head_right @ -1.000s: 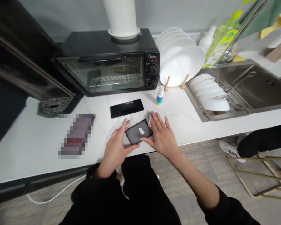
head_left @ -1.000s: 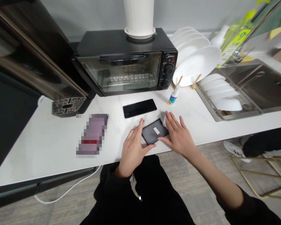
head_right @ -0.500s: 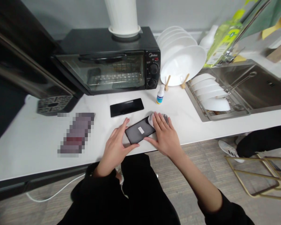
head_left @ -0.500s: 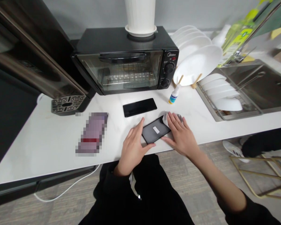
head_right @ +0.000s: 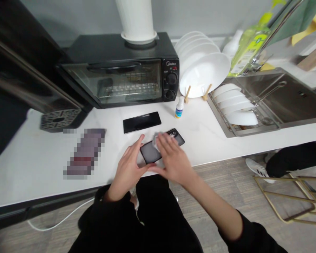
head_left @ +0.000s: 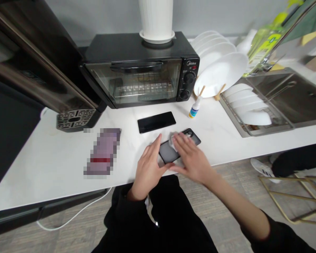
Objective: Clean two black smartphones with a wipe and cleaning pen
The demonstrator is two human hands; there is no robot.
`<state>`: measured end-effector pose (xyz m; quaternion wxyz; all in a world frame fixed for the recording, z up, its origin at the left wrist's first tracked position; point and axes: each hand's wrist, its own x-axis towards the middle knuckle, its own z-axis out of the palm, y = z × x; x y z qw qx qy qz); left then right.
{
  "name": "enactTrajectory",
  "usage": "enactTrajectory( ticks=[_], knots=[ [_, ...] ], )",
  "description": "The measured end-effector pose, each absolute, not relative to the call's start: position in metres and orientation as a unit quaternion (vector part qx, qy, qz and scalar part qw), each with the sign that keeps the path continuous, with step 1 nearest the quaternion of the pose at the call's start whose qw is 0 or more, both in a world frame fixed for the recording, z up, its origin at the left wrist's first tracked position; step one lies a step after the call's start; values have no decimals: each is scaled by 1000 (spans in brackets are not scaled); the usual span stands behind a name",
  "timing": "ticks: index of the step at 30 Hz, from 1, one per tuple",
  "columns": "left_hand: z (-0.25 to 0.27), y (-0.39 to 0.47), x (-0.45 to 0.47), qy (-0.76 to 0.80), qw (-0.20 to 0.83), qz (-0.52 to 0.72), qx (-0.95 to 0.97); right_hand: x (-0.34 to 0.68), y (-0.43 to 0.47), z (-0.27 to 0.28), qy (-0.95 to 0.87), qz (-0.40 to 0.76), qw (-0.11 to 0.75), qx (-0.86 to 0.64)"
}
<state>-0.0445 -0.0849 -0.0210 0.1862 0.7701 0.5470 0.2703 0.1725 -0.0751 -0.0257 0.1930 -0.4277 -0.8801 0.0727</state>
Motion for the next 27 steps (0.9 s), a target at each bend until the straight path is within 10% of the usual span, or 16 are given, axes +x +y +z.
enactTrajectory(
  ticks=[27],
  knots=[
    [-19,-84,-50,539,205,259,775,170,-93,-27,-898,68,167,-401]
  ],
)
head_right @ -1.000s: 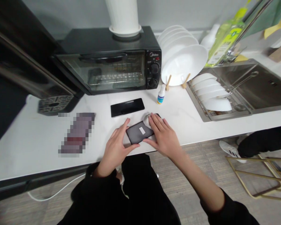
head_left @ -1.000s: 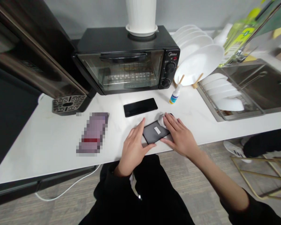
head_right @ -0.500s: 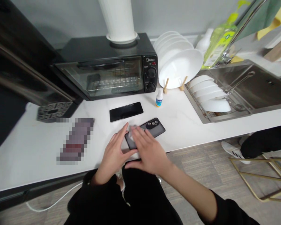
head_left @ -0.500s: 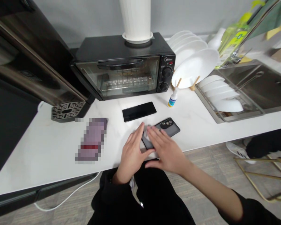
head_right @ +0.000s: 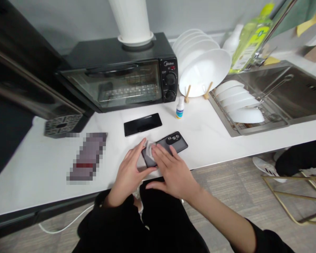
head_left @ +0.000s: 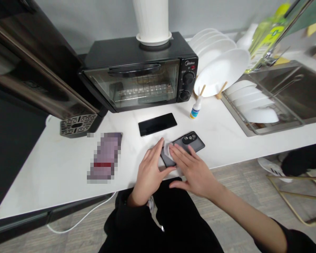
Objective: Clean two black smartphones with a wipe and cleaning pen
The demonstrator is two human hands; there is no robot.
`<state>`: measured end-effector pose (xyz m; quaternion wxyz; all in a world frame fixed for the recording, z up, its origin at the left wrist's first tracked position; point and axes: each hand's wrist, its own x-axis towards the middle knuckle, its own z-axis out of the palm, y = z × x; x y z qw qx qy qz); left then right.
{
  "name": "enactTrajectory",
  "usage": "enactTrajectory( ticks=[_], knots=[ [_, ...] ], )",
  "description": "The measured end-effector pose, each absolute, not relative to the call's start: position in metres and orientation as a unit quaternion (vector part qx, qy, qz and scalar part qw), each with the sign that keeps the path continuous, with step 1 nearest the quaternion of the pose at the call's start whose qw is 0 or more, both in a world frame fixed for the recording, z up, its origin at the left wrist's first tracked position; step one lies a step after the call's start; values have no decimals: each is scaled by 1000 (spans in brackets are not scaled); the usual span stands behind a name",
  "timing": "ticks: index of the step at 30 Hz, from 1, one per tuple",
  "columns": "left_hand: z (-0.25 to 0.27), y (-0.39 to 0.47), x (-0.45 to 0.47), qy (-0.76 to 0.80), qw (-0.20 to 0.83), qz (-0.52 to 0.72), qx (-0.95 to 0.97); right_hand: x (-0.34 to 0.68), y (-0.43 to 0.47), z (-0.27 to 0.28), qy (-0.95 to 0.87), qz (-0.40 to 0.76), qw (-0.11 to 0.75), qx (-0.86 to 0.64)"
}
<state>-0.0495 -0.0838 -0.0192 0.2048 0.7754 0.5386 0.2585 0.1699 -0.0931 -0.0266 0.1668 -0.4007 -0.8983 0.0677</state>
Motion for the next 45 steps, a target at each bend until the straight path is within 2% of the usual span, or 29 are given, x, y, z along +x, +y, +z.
enactTrajectory(
  ticks=[6,13,18,21,28,31,36,42,45],
  knots=[
    [-19,-83,-45,540,203,262,773,194,-81,-27,-856,24,176,-485],
    [-20,-85,-47,543,206,266,770,141,-100,-27,-903,90,193,-374],
    [-19,-85,-45,545,198,266,770,193,-84,-33,-830,8,189,-524],
    [-19,-84,-44,548,197,266,768,195,-72,-34,-802,-7,199,-564],
    [-22,-84,-47,531,186,270,782,135,-99,-28,-898,84,189,-389],
    [-21,-85,-47,540,183,267,777,164,-99,-31,-894,71,178,-404],
    [-19,-85,-46,545,189,265,773,197,-78,-36,-823,45,212,-525],
    [-21,-85,-47,546,209,268,766,144,-98,-27,-895,136,221,-363],
    [-20,-85,-46,546,204,266,768,159,-93,-27,-889,117,203,-393]
  ],
)
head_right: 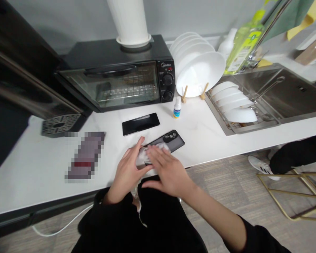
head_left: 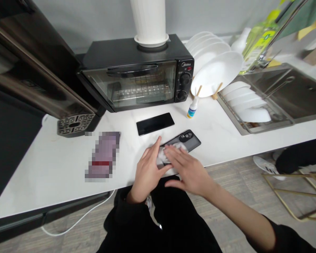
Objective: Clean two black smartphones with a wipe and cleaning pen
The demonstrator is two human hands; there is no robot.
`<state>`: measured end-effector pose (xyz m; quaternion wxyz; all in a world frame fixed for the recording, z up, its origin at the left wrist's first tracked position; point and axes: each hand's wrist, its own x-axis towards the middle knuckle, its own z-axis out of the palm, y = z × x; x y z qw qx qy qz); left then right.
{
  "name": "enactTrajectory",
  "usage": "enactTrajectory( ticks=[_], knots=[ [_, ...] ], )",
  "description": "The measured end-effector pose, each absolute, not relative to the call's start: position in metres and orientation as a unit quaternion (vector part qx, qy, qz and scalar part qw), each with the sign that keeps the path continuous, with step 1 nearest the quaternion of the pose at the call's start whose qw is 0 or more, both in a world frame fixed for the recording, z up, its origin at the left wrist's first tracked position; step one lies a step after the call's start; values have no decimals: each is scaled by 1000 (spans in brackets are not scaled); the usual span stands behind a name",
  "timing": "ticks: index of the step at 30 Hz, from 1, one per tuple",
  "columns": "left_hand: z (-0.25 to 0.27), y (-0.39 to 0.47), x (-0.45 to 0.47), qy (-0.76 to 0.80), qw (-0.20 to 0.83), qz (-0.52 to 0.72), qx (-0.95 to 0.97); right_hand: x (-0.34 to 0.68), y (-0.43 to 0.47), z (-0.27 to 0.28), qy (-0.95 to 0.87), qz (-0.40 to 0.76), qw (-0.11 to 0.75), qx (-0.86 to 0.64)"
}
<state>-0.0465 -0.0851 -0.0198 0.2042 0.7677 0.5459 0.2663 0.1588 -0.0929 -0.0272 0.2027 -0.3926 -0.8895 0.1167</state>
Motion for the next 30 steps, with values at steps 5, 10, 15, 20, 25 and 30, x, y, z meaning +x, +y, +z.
enactTrajectory(
  ticks=[5,10,15,20,25,30],
  knots=[
    [-18,-84,-47,549,206,260,767,169,-81,-30,-828,65,220,-512],
    [-19,-84,-49,537,210,255,776,152,-92,-27,-891,126,210,-382],
    [-20,-83,-48,539,200,262,775,160,-87,-28,-836,75,217,-498],
    [-22,-83,-48,543,214,261,769,146,-99,-27,-884,118,208,-402],
    [-20,-85,-46,545,206,269,767,185,-77,-33,-802,24,208,-559],
    [-22,-83,-47,539,208,269,770,152,-87,-33,-864,58,206,-456]
  ],
)
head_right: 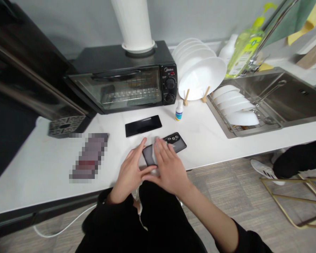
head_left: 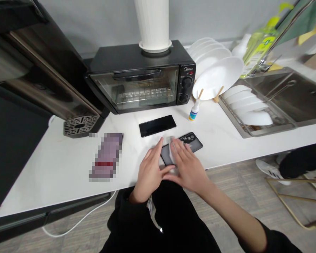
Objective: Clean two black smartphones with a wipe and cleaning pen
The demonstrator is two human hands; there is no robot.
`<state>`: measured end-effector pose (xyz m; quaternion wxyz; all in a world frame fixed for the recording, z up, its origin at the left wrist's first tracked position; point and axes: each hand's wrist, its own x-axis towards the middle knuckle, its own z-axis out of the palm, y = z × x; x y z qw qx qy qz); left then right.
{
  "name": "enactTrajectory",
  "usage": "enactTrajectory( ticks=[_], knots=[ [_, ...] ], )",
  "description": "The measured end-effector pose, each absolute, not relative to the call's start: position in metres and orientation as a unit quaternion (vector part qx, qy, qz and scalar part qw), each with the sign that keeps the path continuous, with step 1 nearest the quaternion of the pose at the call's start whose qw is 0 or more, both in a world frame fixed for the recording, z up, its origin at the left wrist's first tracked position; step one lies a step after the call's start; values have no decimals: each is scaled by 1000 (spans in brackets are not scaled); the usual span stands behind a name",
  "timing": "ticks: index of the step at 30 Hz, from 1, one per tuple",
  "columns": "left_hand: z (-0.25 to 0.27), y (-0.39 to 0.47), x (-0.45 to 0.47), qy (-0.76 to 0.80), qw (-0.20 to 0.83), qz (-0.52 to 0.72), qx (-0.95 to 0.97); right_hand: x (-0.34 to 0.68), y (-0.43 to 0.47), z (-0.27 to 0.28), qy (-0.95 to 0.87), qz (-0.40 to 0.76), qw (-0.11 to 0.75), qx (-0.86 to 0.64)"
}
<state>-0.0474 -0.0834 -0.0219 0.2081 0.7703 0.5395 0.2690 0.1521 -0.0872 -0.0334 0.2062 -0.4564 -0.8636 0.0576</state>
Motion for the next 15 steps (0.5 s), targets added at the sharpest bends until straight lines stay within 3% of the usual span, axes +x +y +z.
enactTrajectory(
  ticks=[4,9,15],
  knots=[
    [-22,-83,-50,538,213,266,771,150,-92,-30,-894,86,198,-393],
    [-21,-83,-48,549,202,262,767,182,-77,-34,-816,19,215,-537],
    [-22,-82,-51,542,203,258,774,142,-93,-31,-893,77,197,-398]
  ],
)
